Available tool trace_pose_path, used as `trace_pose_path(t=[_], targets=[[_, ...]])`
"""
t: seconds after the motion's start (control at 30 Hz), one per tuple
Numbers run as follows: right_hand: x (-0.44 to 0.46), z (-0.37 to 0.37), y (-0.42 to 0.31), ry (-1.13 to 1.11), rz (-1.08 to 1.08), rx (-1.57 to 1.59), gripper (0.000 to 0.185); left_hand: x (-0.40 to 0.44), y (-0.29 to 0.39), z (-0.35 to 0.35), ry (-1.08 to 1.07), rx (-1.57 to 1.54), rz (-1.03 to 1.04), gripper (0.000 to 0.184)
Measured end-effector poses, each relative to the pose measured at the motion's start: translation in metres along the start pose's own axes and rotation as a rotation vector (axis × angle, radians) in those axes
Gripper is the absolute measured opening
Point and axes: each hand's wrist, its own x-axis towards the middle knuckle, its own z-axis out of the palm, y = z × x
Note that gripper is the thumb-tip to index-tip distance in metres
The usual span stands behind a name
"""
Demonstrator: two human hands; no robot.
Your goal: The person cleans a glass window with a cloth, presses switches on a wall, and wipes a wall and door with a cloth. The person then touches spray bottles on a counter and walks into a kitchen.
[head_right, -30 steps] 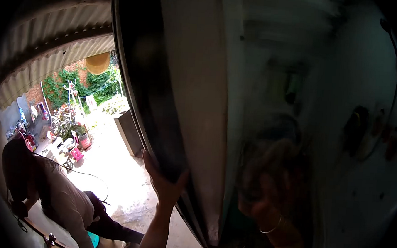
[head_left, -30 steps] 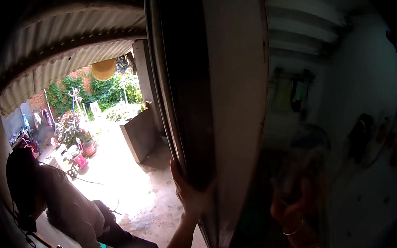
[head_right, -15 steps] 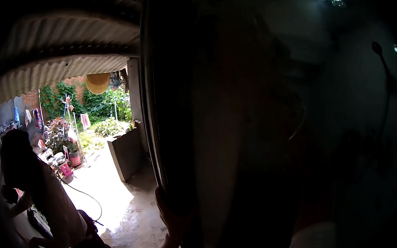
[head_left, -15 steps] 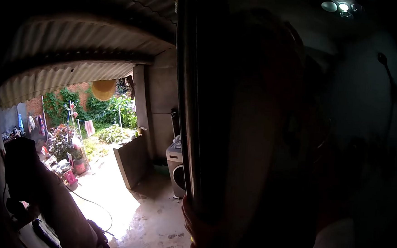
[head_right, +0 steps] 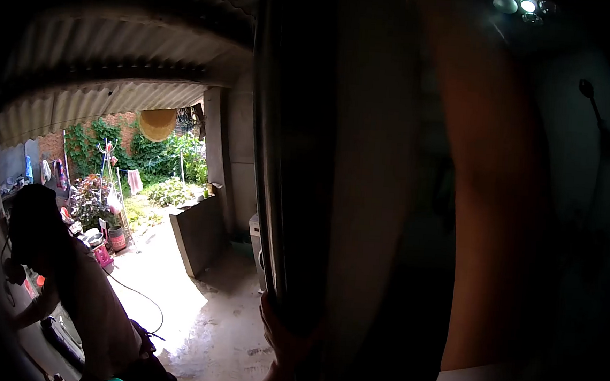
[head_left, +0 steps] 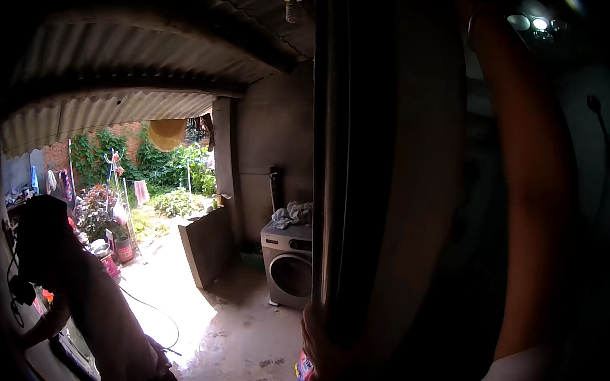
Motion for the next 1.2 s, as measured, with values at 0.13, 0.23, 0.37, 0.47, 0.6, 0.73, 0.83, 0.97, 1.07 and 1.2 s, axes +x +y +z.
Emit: trace_pose_path(t=[0.13,0.23,0.37,0.47,0.6,0.73,0.83,0.97,1.07,1.2], targets=[[-0.007,-0.037,-0.015,-0.195,0.217,0.137,0.029,0.0,0.0,0.002,0.056,0.031,0.054,0.108],[-0.014,-0.033,-0.019,-0.031,0.126,0.082,0.029,-0.001,0.0,0.002,0.09,0.043,0.098,0.107],[0.004,-0.023,-0.015,-0.058,0.176,0.138,0.029,0.001,0.002,-0.001,0.069,0.05,0.08,0.106],[0.026,-0.005,-0.008,-0.059,0.142,0.102,0.031,0.002,0.004,-0.001,0.031,0.062,0.044,0.108],[0.051,-0.009,-0.005,-0.2,0.288,0.16,0.035,0.0,0.003,0.002,0.072,0.109,0.075,0.11],[0.064,-0.02,-0.001,-0.317,0.239,0.077,0.034,0.021,0.075,-0.028,0.027,0.095,-0.135,0.108],[0.063,-0.03,0.013,-0.347,0.507,0.124,0.03,0.03,0.104,-0.038,-0.01,0.09,-0.261,0.104],[0.017,0.03,0.108,-0.409,0.701,-0.101,0.026,0.013,0.052,-0.02,0.016,0.118,-0.178,0.108],[-0.078,0.144,0.268,-0.21,0.167,-0.157,0.026,0.004,0.033,-0.015,0.032,0.143,-0.151,0.111],[-0.064,0.096,0.19,0.184,0.697,0.403,0.028,-0.008,0.012,-0.002,0.06,0.183,-0.104,0.116]])
